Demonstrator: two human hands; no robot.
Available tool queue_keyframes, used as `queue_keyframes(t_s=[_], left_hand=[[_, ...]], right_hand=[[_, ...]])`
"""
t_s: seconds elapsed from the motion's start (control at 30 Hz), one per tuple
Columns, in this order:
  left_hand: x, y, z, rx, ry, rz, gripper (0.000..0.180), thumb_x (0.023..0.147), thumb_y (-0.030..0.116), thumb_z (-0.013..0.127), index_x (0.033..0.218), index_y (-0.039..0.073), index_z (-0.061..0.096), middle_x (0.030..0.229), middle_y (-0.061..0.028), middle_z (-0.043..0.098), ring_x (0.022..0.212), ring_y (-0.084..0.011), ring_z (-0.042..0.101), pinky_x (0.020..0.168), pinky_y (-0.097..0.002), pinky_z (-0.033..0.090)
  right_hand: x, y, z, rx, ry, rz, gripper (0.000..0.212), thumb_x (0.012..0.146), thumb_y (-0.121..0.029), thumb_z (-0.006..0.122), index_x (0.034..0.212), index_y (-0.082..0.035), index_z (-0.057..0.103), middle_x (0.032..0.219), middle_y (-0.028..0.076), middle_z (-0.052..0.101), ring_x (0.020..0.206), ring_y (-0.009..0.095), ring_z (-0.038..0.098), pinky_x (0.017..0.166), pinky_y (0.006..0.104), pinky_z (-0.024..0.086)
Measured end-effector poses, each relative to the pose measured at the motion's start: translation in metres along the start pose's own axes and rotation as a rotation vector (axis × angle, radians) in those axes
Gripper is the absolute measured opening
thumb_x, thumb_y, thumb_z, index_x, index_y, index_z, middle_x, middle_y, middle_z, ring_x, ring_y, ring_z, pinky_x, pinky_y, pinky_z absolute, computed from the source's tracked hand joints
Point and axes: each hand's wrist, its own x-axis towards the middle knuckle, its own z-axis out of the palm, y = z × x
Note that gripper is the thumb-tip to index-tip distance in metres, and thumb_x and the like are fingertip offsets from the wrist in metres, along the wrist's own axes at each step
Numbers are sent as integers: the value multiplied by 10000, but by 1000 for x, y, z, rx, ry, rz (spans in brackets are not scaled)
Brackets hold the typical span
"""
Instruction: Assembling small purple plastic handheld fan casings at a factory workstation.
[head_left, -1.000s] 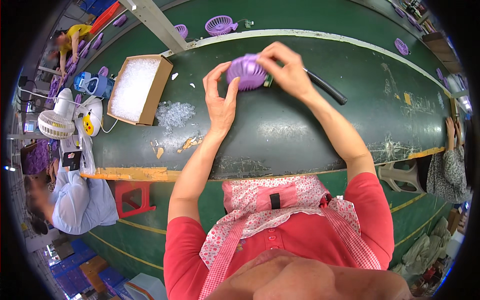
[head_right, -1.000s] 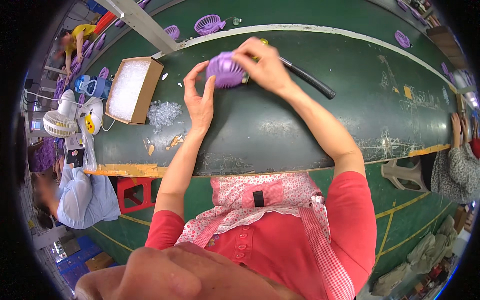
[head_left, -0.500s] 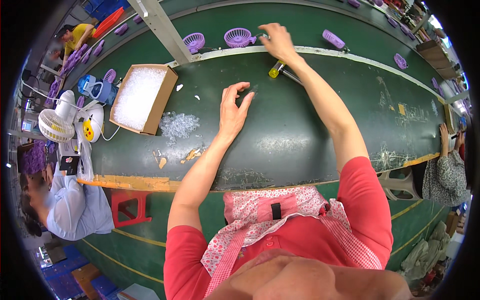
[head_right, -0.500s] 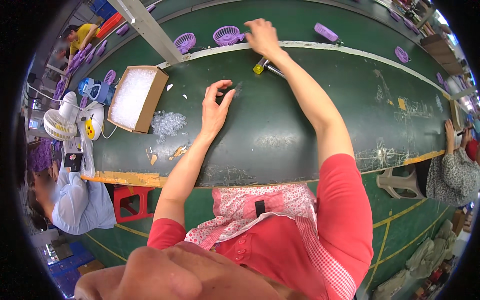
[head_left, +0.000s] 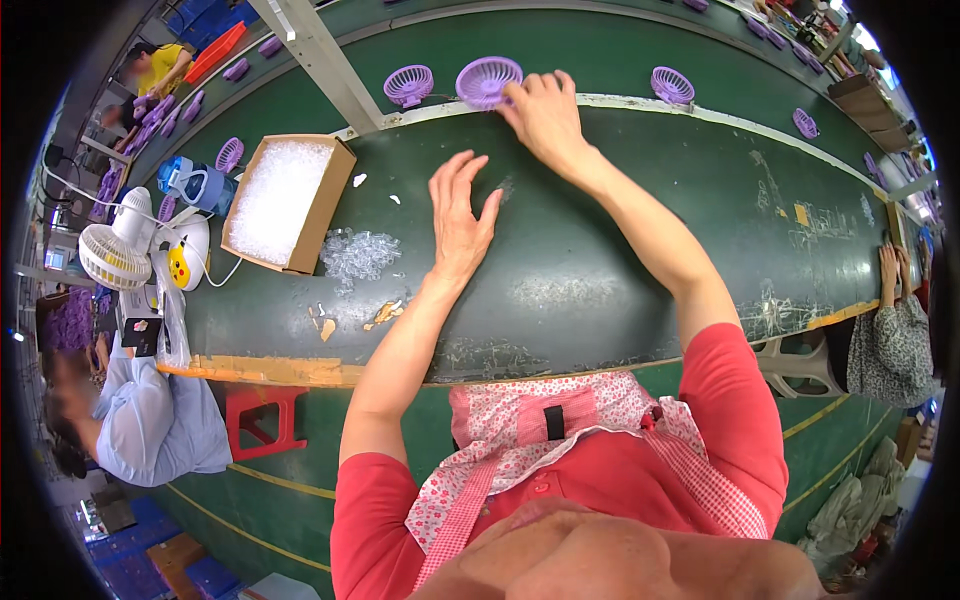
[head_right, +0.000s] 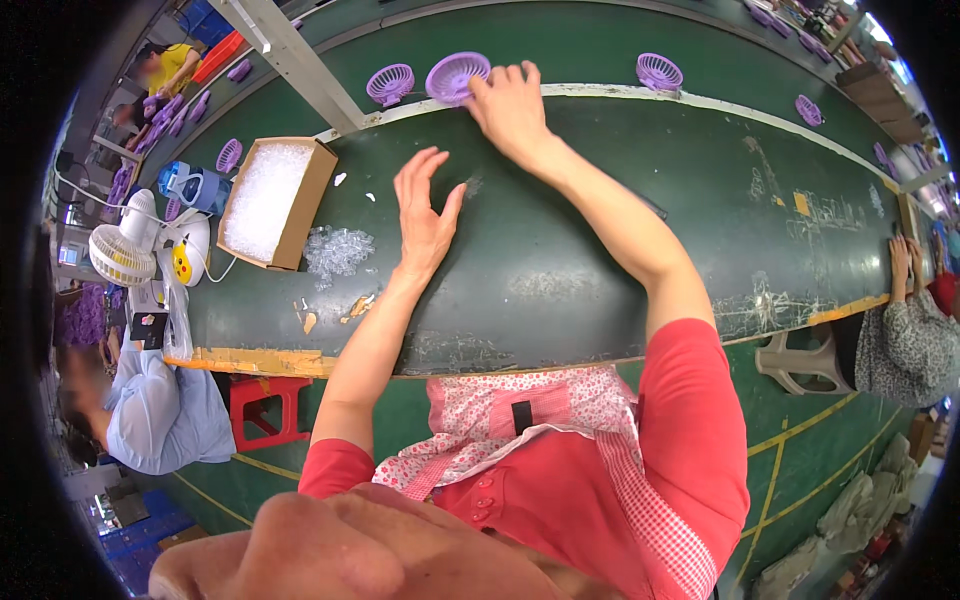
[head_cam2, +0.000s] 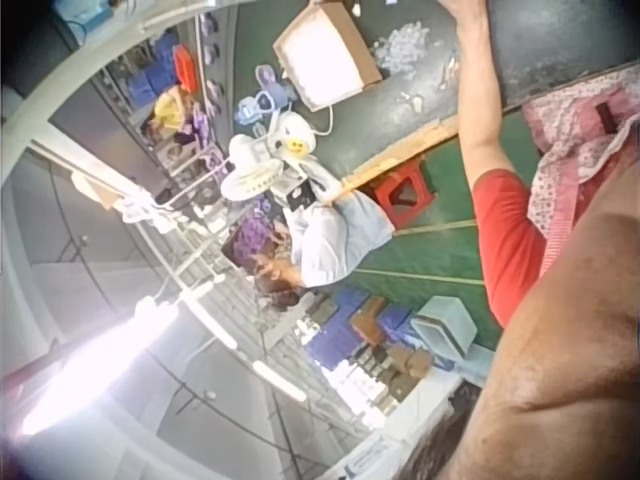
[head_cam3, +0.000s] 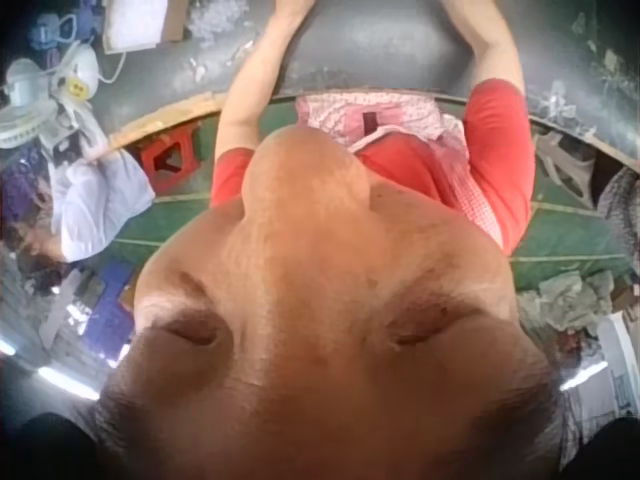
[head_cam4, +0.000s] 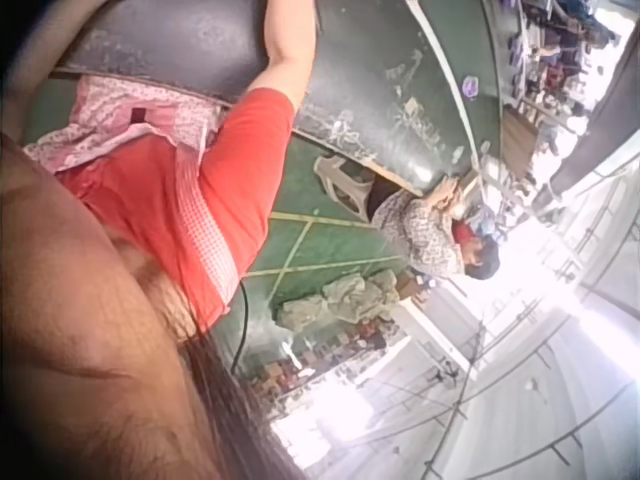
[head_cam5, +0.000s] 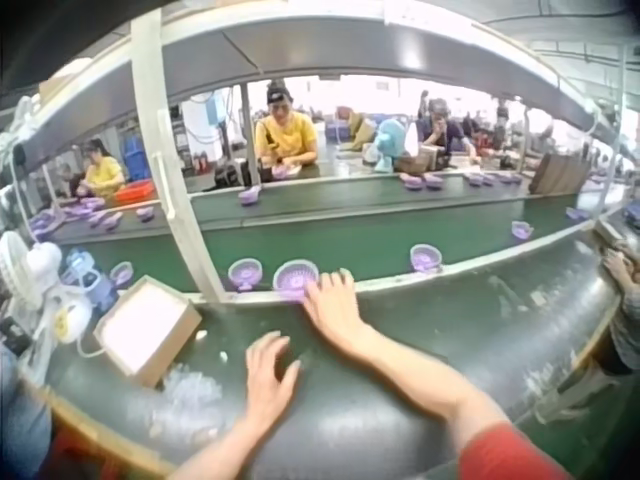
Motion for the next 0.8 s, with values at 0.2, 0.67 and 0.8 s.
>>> queue_keyframes(t_s=[0.2,0.67,0.8], left_hand=[[5,-4,1,200,-129,182,615,720,-6,747,1289,90,536,1253,-119,562,1172,-334,513,1021,-458,395],[0,3,-7,307,-115,310,240,775,62,734,1001,102,664,898,-36,599,855,-216,590,727,-375,418],[-1,3,-9,340,-57,263,244,781,56,734,1012,94,665,936,-40,611,877,-232,592,743,-381,424]], right_hand=[[-67,-36,-51,450,-301,-42,405,900,-280,694,1211,-55,563,1004,144,666,1015,323,620,1072,523,342],[-89,-19,-60,719,-330,-116,364,913,-196,688,1238,-49,615,888,73,665,877,224,611,1027,389,370],[-85,-24,-61,726,-255,-99,128,913,-152,676,991,-51,689,830,99,663,861,249,623,966,415,407]])
